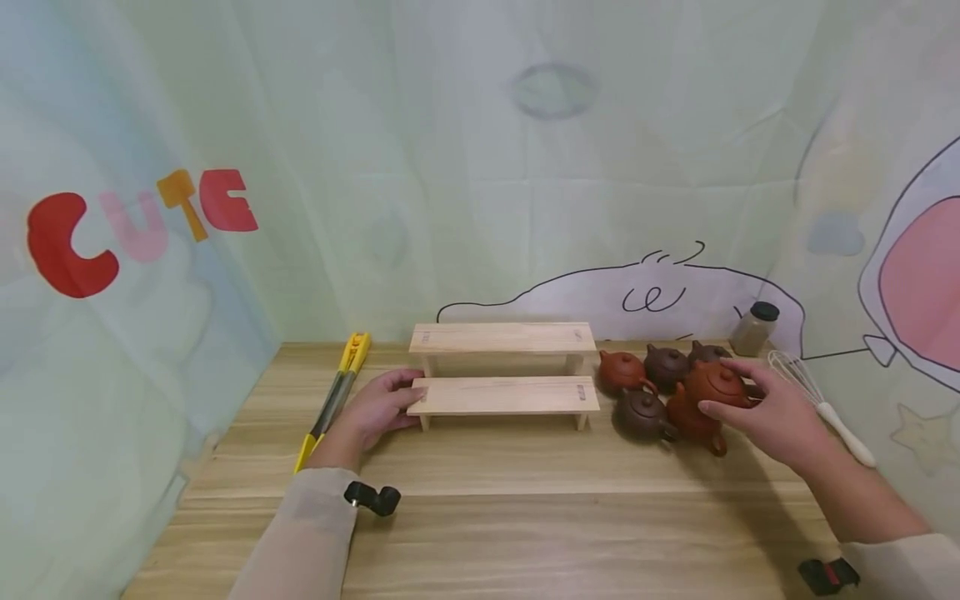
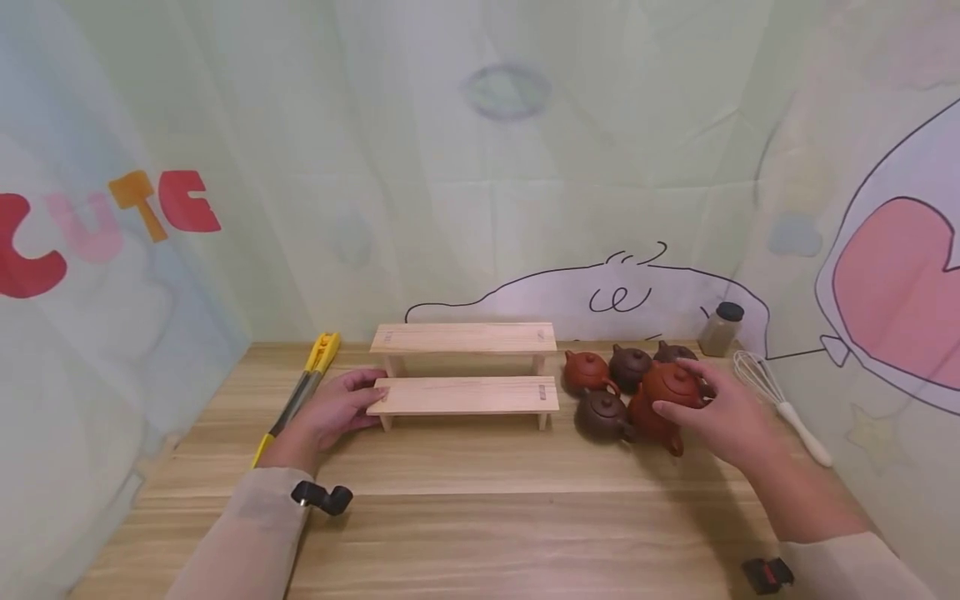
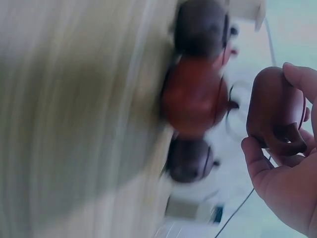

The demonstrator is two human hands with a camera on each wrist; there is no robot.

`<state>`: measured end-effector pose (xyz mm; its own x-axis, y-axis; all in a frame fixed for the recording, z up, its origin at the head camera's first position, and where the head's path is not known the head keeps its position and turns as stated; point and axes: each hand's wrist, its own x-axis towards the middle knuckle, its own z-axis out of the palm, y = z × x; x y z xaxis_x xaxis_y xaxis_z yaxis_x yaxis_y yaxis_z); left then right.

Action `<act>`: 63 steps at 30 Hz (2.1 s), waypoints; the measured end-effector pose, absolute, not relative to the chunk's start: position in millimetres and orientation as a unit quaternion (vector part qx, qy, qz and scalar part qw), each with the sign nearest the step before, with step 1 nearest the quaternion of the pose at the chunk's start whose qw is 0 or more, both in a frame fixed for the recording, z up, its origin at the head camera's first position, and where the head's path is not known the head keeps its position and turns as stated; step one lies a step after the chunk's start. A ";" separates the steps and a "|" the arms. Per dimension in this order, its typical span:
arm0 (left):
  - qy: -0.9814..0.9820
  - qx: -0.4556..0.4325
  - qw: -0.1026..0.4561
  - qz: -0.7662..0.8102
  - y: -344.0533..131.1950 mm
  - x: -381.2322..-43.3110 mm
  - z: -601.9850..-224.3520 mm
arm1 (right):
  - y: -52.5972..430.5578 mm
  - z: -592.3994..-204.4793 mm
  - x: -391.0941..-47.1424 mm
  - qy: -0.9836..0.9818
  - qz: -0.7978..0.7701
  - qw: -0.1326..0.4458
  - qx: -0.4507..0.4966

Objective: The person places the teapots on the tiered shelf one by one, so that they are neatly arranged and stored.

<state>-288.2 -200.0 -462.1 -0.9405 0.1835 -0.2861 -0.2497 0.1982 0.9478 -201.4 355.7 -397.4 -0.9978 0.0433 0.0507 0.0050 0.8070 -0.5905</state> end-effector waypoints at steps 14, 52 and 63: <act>0.756 -0.027 0.166 0.632 -198.4 -285.9 -459.4 | 248.3 -398.8 -195.0 -0.921 0.382 0.025 0.076; 0.755 -0.035 0.174 0.632 -199.8 -289.8 -461.1 | 47.4 -364.5 -312.0 -0.878 0.459 -0.001 0.140; 0.756 -0.032 0.176 0.630 -200.8 -288.5 -460.3 | 34.5 -372.3 -327.3 -0.886 0.444 0.000 0.137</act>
